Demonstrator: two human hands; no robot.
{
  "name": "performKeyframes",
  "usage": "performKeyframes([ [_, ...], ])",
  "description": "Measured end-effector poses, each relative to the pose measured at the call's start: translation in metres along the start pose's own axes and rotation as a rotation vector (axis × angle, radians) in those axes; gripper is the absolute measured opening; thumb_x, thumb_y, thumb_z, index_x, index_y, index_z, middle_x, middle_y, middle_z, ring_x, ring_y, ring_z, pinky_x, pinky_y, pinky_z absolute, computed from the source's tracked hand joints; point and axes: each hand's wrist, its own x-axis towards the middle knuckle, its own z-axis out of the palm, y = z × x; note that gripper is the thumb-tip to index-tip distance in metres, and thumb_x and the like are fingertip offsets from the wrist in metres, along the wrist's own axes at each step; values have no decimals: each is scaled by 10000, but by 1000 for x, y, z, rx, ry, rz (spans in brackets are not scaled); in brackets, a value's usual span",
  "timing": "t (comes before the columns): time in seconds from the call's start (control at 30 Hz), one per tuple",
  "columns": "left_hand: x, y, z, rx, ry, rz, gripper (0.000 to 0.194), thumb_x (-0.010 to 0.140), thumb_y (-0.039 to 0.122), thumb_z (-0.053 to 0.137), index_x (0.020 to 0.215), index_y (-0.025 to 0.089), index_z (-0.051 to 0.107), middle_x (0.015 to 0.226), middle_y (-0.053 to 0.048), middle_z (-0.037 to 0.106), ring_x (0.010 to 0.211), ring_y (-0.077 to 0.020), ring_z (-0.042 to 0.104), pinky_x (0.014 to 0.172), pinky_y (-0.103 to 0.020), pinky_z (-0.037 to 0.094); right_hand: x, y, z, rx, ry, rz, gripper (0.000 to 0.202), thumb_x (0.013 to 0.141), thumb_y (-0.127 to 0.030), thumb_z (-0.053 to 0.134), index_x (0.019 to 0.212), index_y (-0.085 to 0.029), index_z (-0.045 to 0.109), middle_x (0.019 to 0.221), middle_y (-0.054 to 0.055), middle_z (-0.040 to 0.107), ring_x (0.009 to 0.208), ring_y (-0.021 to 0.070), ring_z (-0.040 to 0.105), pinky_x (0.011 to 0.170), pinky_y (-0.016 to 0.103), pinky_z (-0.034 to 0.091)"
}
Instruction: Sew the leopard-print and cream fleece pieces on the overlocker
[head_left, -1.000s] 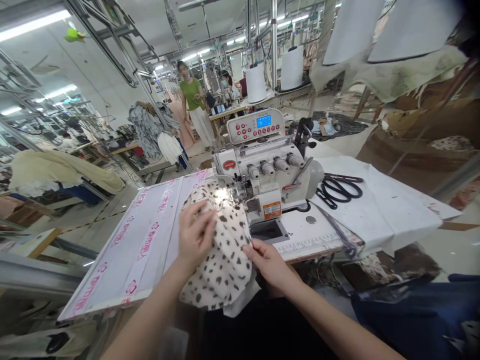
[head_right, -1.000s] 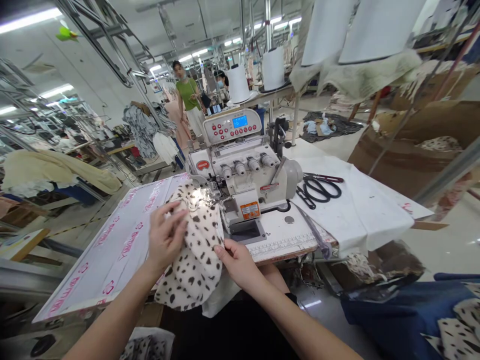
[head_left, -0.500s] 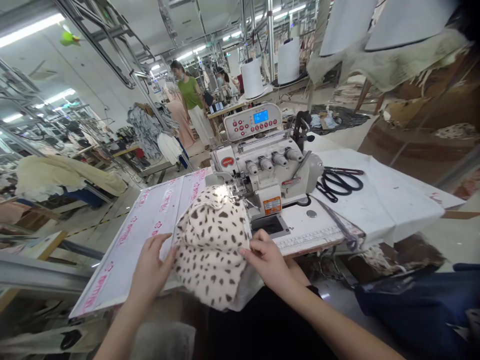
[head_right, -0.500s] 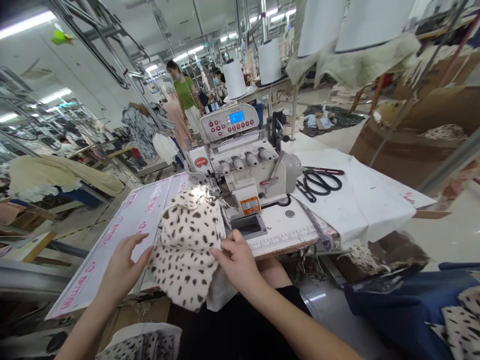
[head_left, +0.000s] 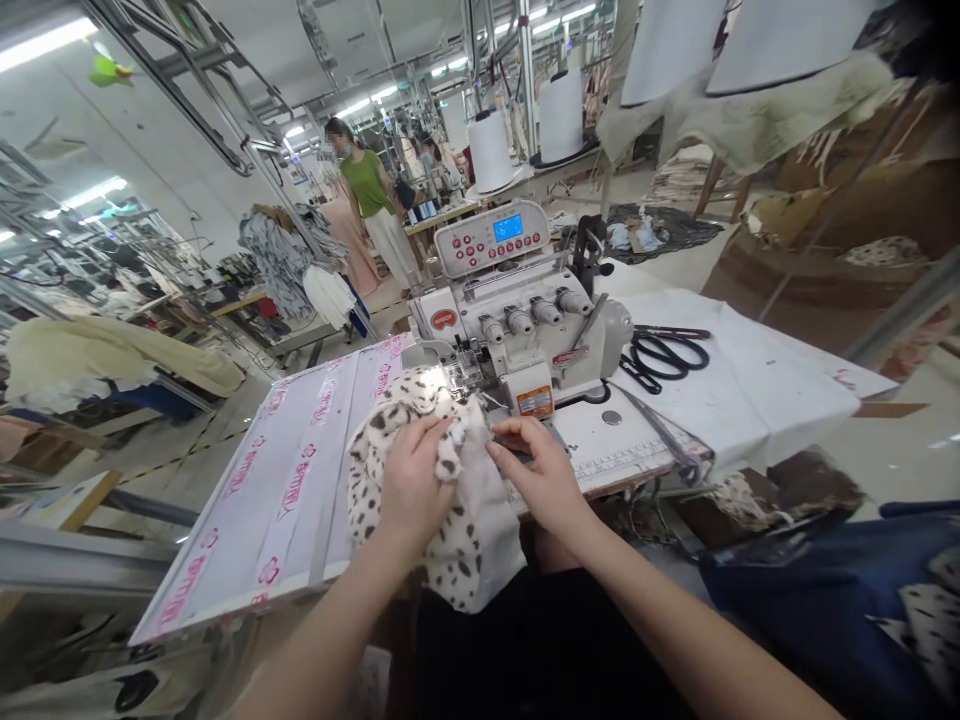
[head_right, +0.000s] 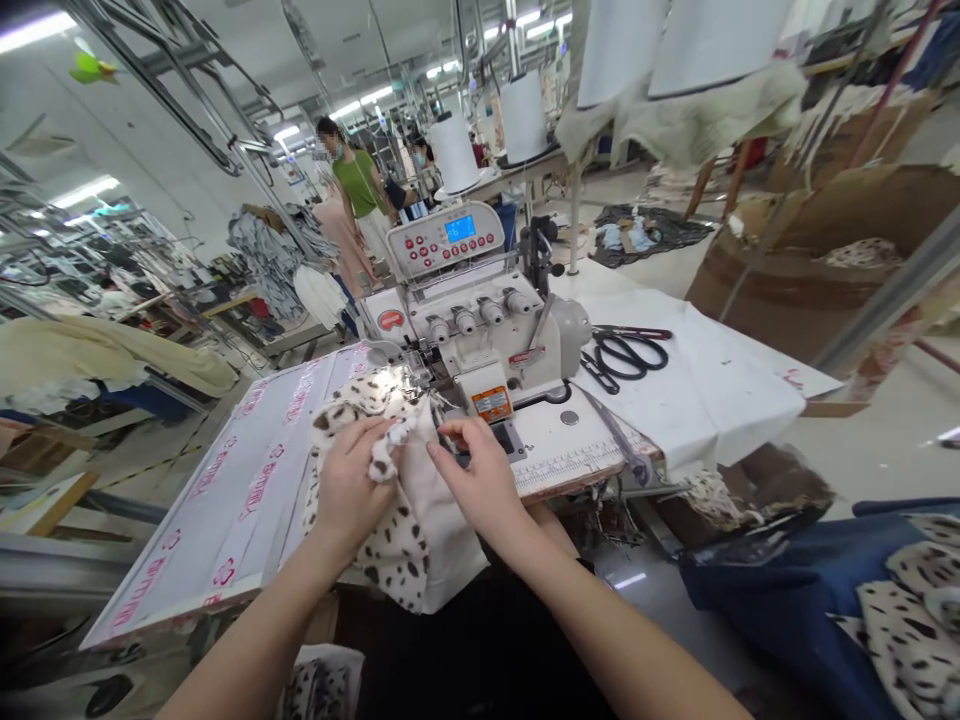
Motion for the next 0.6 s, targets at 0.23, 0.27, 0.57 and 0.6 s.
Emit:
performKeyframes([
  [0.23, 19, 10, -18, 8, -133, 105, 211, 719, 89, 475, 898, 112, 583, 858, -68, 537, 800, -171, 507, 674, -285, 458, -2, 20, 14, 317, -303, 288, 212, 696, -342, 612, 796, -155, 604, 727, 10, 606, 691, 181, 543, 647, 286, 420],
  [0.27, 19, 12, -16, 31, -130, 163, 227, 711, 82, 468, 904, 100, 586, 840, -76, 538, 785, -177, 501, 655, -290, 457, -4, 21, 15, 324, -305, 284, 198, 701, -341, 600, 758, -152, 604, 692, 3, 595, 664, 173, 530, 631, 278, 410],
  [0.57, 9, 6, 3, 187, -45, 460, 290, 736, 68, 420, 1000, 67, 541, 804, -98, 552, 722, -202, 459, 594, -331, 422, -10, 29, 12, 252, -272, 197, 122, 745, -226, 502, 680, -152, 575, 627, -16, 529, 618, 136, 456, 581, 229, 362],
  [0.6, 11, 5, 3, 183, -32, 472, 290, 733, 60, 419, 996, 67, 538, 803, -98, 552, 718, -199, 457, 591, -325, 421, -8, 30, 12, 237, -270, 190, 121, 744, -221, 501, 679, -152, 576, 626, -16, 529, 618, 136, 456, 586, 230, 363],
])
